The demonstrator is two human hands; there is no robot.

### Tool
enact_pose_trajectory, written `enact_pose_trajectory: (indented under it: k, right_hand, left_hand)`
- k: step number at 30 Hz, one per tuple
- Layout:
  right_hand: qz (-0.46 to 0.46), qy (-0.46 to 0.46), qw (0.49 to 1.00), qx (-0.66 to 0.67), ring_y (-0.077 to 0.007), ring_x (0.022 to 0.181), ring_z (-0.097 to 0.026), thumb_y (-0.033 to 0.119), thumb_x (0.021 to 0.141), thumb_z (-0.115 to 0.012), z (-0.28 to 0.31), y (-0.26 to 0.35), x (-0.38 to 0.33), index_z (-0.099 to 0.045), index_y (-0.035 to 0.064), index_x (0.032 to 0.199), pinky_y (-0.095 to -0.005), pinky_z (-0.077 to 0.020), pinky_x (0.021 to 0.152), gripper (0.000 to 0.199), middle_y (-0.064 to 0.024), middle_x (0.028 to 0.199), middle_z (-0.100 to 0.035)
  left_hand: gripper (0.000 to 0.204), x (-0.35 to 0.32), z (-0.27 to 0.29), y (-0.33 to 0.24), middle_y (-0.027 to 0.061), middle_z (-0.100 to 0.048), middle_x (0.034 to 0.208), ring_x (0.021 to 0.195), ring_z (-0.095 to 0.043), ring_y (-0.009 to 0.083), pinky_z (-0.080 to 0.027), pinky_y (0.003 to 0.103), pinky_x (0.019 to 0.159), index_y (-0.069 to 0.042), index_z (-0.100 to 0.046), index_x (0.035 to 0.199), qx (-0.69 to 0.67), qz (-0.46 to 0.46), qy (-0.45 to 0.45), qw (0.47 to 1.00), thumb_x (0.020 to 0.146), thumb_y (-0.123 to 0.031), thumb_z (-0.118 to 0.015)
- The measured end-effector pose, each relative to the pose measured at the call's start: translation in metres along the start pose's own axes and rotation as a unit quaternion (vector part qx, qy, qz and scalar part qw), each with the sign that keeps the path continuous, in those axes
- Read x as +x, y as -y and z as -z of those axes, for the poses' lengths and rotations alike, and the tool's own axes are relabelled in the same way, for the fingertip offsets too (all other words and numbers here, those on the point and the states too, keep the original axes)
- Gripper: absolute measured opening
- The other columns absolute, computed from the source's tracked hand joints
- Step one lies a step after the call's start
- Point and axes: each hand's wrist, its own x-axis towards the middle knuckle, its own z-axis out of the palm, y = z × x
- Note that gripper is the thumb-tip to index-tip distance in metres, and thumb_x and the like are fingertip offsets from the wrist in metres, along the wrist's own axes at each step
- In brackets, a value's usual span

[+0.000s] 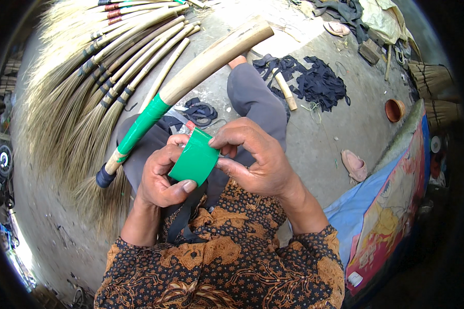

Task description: The person wraps green tape around the handle of a broom. They pull the tape from a roll, wrap it around the handle multiple times, and press it to secure it.

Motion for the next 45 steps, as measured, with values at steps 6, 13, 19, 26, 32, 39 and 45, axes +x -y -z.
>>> enact_pose_trajectory:
  k: [6,13,19,26,32,39,45]
  right_hand:
    - [0.068,0.056,0.994,-0.062,-0.0164,0.090,-0.068,-0.008,0.084,-0.084,0.0075,0.0010,0.0046,-0.073,0.0022,0.115,-0.0308,-0.0557,0.078,0.035,-0.0097,0.106,-0.070]
    - [-0.043,-0.014,0.999,0.025,-0.0225,0.096,-0.071,-0.010,0.082,-0.083,0.0000,0.0056,0.0001,-0.072,0.0015,0.113,-0.0339,-0.0573,0.082,0.035,-0.0104,0.108,-0.072]
    - [0.068,0.020,0.994,-0.078,-0.0262,0.094,-0.071,-0.012,0.081,-0.082,0.0039,0.0043,0.0058,-0.074,0.0035,0.109,-0.0353,-0.0576,0.082,0.033,-0.0114,0.104,-0.072]
    - [0.061,0.056,0.994,-0.077,-0.0277,0.090,-0.072,-0.013,0.081,-0.081,0.0054,0.0066,0.0068,-0.074,0.0037,0.107,-0.0376,-0.0573,0.080,0.032,-0.0107,0.097,-0.072]
    - [0.018,0.007,0.998,-0.061,-0.0273,0.091,-0.072,-0.012,0.082,-0.081,0.0015,0.0080,0.0058,-0.074,0.0029,0.108,-0.0386,-0.0577,0.080,0.031,-0.0111,0.098,-0.073]
    - [0.066,0.045,0.994,-0.077,-0.0276,0.092,-0.072,-0.011,0.080,-0.083,0.0082,0.0049,0.0072,-0.074,0.0024,0.110,-0.0381,-0.0581,0.081,0.034,-0.0120,0.103,-0.073]
    - [0.062,0.051,0.994,-0.070,-0.0277,0.091,-0.072,-0.012,0.082,-0.082,0.0056,0.0029,0.0056,-0.072,0.0020,0.112,-0.0370,-0.0581,0.081,0.034,-0.0123,0.101,-0.073]
  left_hand:
    - [0.030,-0.0002,0.0013,-0.0031,0.0015,-0.076,0.095,0.090,-0.068,0.0196,-0.039,0.041,0.115,-0.008,-0.073,0.105,0.040,-0.038,0.014,0.998,0.079,-0.018,-0.083]
    - [0.029,0.0007,0.0019,-0.0033,0.0019,-0.077,0.099,0.092,-0.070,0.0219,-0.041,0.043,0.114,-0.008,-0.072,0.105,0.041,-0.044,0.009,0.998,0.078,-0.017,-0.083]
    - [0.028,0.0017,0.0004,-0.0046,0.0016,-0.076,0.095,0.090,-0.069,0.0221,-0.041,0.043,0.112,-0.009,-0.072,0.104,0.051,-0.044,0.011,0.998,0.079,-0.017,-0.081]
    - [0.027,0.0005,0.0036,-0.0045,0.0011,-0.075,0.095,0.085,-0.068,0.0211,-0.041,0.042,0.110,-0.010,-0.072,0.104,0.064,-0.035,0.033,0.997,0.079,-0.018,-0.081]
    - [0.028,0.0013,0.0015,-0.0017,0.0012,-0.076,0.095,0.085,-0.069,0.0211,-0.042,0.042,0.110,-0.009,-0.072,0.104,0.053,-0.049,0.012,0.997,0.080,-0.019,-0.082]
    - [0.034,-0.0011,0.0027,-0.0001,0.0043,-0.079,0.093,0.092,-0.070,0.0193,-0.038,0.042,0.111,-0.007,-0.072,0.107,0.055,-0.029,0.029,0.998,0.077,-0.022,-0.080]
    - [0.028,-0.0069,0.0020,0.0008,0.0069,-0.079,0.106,0.117,-0.062,0.0254,-0.040,0.044,0.111,-0.008,-0.071,0.103,0.012,0.013,0.015,1.000,0.081,-0.022,-0.080]
